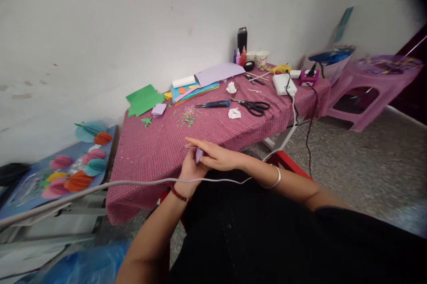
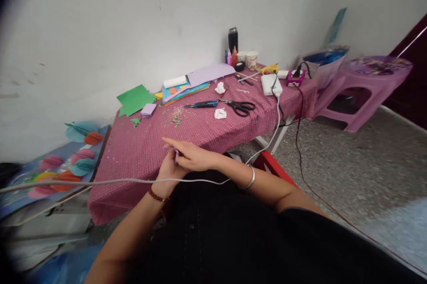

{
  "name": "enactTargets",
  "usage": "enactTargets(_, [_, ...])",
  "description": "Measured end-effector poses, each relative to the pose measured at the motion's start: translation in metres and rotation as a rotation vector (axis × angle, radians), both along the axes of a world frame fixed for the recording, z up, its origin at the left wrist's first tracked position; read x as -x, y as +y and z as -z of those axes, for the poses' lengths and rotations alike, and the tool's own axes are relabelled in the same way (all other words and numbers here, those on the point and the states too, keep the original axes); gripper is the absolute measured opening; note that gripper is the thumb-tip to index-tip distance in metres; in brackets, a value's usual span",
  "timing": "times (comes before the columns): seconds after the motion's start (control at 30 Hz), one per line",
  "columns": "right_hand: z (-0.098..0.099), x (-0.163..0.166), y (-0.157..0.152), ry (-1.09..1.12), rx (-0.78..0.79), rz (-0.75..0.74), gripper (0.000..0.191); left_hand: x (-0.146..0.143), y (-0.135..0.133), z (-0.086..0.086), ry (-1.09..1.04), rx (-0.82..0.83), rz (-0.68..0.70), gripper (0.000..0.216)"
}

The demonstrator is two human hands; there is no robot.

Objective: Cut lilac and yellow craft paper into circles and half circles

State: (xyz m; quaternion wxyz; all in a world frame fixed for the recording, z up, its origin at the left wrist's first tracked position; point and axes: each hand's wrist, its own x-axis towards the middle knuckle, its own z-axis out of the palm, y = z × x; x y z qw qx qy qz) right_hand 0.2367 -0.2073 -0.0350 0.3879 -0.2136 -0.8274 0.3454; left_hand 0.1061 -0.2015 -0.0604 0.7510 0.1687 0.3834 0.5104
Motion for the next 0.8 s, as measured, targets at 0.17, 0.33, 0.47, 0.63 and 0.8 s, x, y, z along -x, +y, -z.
enactTargets(0.17, [-0.001,-0.013,0.002,0.096,0.039,0.064,0.065,-0.025,0.014,0.0,-0.029,-0.075,-0.144,0.013])
enactTargets(0.33, [0.003,-0.024,0.0,0.233,0.196,0.07,0.064,-0.047,0.011,0.0,-0.054,-0.12,-0.217,0.013])
enactTargets(0.47, [0.002,-0.022,-0.003,0.245,0.205,0.03,0.06,-0.043,0.002,-0.001,-0.027,-0.085,-0.16,0.014])
enactTargets(0.63, [0.001,-0.013,-0.006,0.224,0.273,0.002,0.062,-0.034,-0.005,-0.005,0.043,-0.089,-0.15,0.021])
enactTargets(0.8, [0.006,-0.003,-0.009,0.36,0.256,0.242,0.044,-0.037,-0.009,-0.007,0.166,-0.232,-0.324,0.022])
